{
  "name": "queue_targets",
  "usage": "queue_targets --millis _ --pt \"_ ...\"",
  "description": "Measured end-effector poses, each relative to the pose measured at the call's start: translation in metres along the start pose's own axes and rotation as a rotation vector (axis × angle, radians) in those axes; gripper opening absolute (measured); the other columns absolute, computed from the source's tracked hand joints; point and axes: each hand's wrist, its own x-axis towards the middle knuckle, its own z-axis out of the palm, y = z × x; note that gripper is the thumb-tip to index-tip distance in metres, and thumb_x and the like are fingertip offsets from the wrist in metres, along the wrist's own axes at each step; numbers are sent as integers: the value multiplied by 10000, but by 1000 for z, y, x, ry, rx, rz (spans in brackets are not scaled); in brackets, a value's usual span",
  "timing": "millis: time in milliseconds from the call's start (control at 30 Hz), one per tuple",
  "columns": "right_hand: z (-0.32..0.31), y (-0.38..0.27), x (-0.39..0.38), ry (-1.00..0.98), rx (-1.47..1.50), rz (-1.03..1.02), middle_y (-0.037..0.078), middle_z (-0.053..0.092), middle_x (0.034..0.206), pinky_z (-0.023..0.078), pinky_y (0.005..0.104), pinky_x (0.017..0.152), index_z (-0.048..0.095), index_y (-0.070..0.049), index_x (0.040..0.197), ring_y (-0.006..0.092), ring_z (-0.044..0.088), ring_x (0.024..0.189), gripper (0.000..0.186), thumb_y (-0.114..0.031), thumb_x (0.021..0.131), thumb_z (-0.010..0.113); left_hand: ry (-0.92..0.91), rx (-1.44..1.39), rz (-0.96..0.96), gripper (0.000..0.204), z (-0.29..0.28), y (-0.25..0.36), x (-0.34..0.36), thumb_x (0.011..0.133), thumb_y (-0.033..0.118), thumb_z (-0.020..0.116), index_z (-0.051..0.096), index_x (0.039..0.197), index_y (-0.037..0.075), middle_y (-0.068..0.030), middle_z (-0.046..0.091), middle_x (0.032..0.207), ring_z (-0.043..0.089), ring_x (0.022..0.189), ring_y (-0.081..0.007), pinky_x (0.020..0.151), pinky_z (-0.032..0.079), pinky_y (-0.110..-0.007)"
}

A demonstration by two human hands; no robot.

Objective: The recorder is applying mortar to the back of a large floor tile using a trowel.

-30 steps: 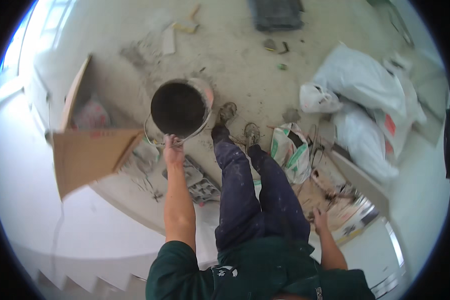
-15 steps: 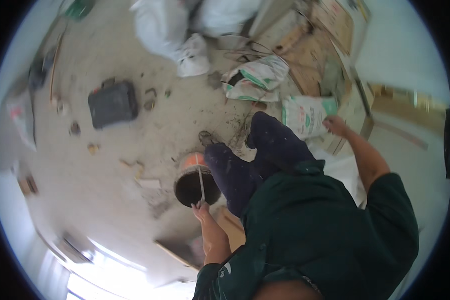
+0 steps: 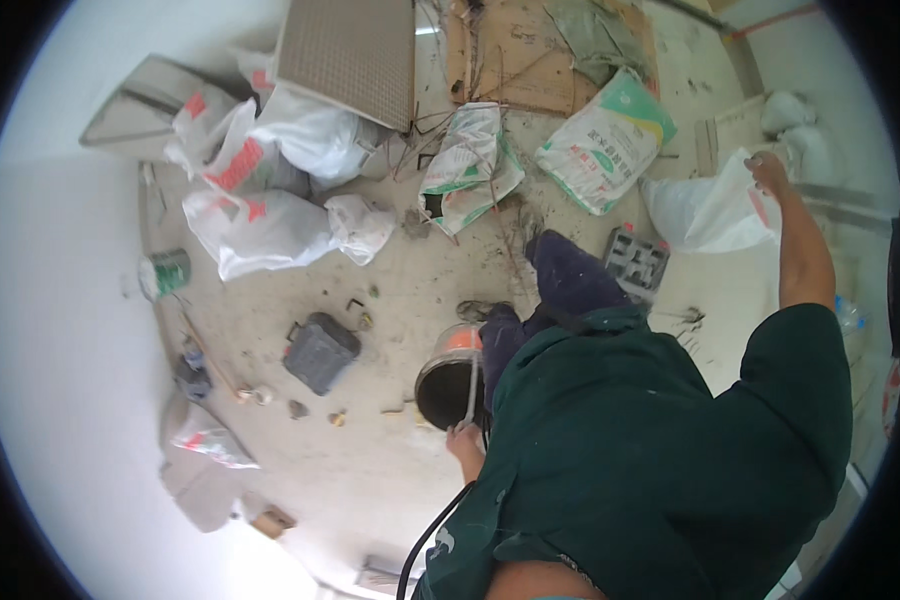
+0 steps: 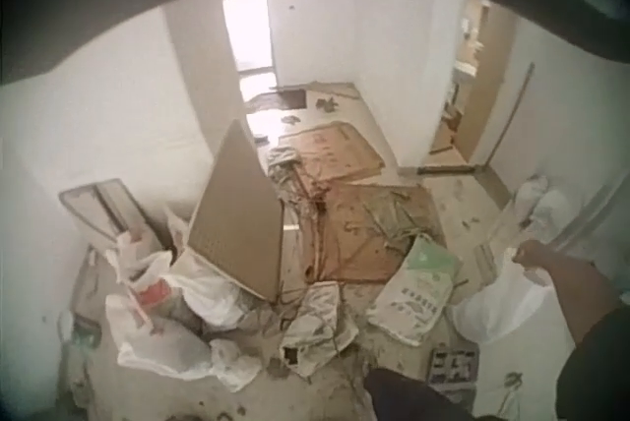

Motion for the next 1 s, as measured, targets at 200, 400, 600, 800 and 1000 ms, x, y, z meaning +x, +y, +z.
queue_targets --millis 200,400,600,800,1000 --pt "-23 95 133 81 -16 -196 124 639 740 484 390 541 672 -35 1027 201 608 602 291 -297 902 667 212 -330 249 145 4 39 64 736 147 625 727 803 69 -84 739 941 676 899 -291 943 487 -401" --pt "-75 19 201 260 129 -546 175 679 867 507 398 771 657 -7 1000 325 674 855 343 -338 923 609 39 357 451 253 -145 278 63 812 100 638 739 1032 27 -155 730 1018 673 989 -319 1018 465 -443" --pt "-104 -20 262 225 169 -662 191 684 906 502 413 781 650 -9 1016 360 666 862 364 -357 914 616 153 -754 -326 285 -178 317 212 970 183 505 596 1227 98 -84 686 972 629 989 -257 968 504 -480" --pt "-89 108 350 327 -65 -496 240 659 916 471 470 791 636 23 984 411 630 905 390 -360 911 624 184 -1542 -931 194 -160 506 348 996 197 436 607 1060 131 -41 705 1010 627 1005 -158 1109 435 -346" --pt "-74 195 344 15 -223 105 222 687 987 480 485 881 677 -48 1049 422 631 994 321 -337 939 591 222 -1309 -855 378 -153 688 454 924 203 584 587 1282 79 -31 716 1139 652 1059 -190 995 502 -274"
